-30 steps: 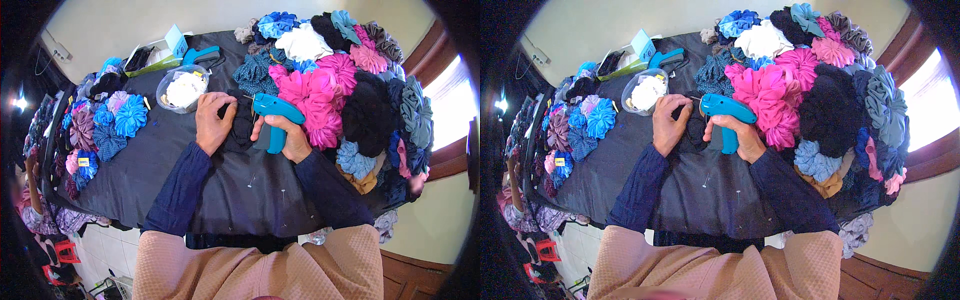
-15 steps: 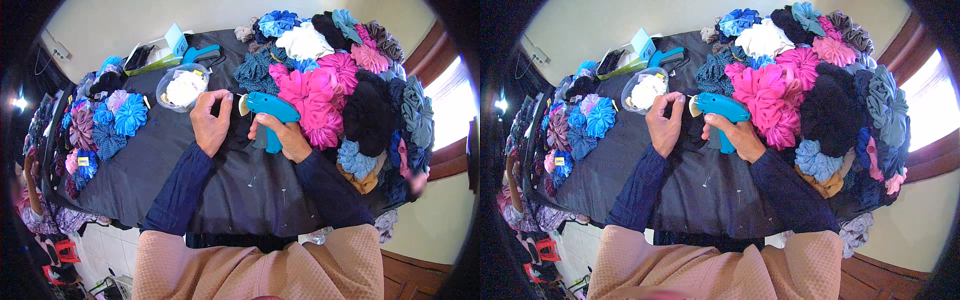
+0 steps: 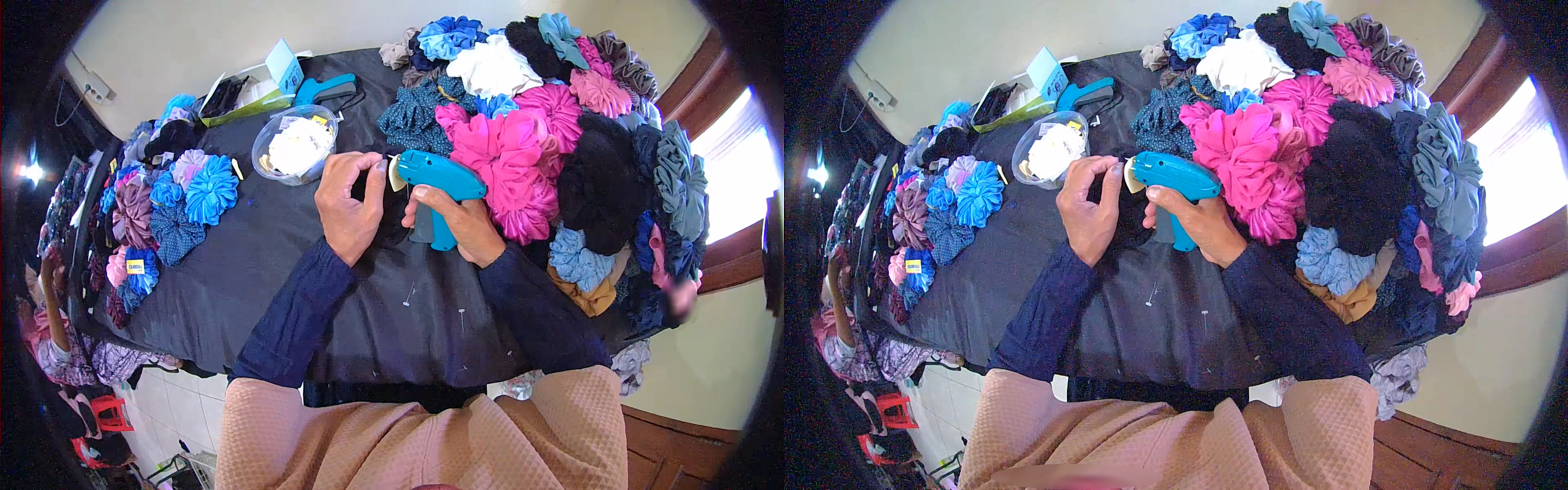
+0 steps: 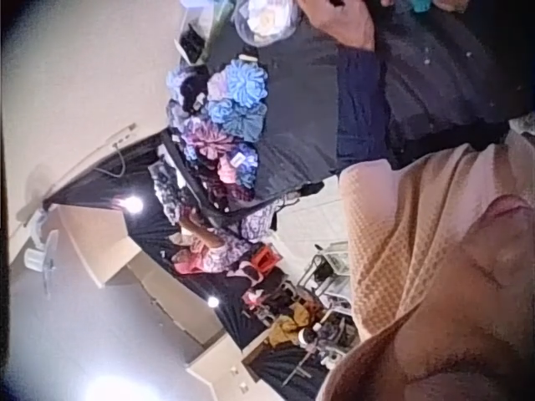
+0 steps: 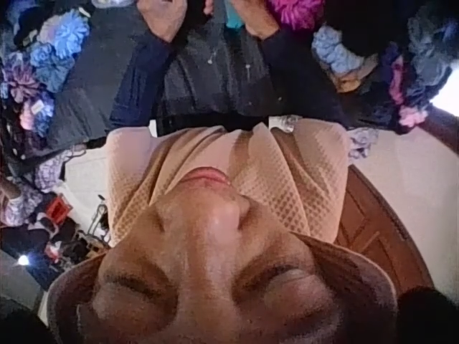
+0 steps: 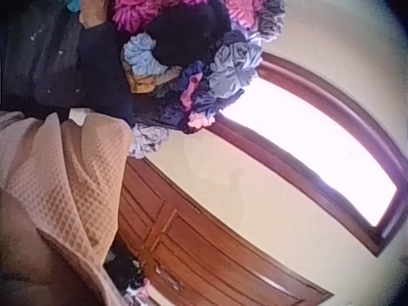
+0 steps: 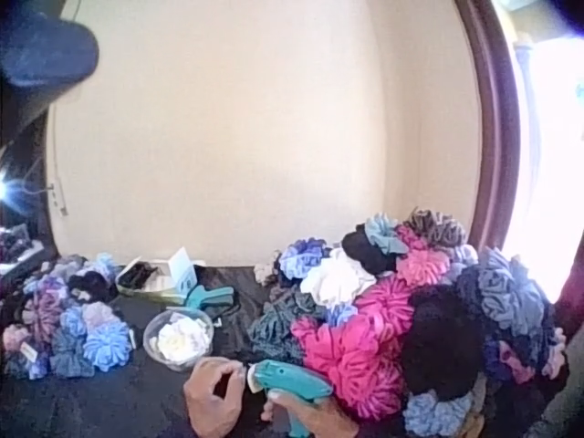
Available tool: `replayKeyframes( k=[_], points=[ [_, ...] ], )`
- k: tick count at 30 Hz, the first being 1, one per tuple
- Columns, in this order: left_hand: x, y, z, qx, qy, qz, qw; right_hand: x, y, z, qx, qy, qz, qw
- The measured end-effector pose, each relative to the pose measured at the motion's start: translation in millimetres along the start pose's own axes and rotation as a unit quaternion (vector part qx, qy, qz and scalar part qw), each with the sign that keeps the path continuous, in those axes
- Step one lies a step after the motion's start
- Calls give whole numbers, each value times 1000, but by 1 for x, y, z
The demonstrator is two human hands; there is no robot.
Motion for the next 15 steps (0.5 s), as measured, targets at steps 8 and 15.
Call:
replayKeyframes(
  k=[8, 15],
  points=[
    [7, -4, -5, 11, 9, -9, 1000, 0, 0, 1, -19, 0, 4, 1000],
    [12, -10, -7, 20, 21, -34, 999, -2, 1, 1, -28, -1, 8, 1000]
  ],
)
Point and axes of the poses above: each hand's wrist, its own z-axis towards the middle knuckle, its own x-axis out of the palm, y = z × x, the point moved 10 cm from there along z, towards the middle knuckle, and after that the axes turned 3 degrees about x, right-handed, at the moved point
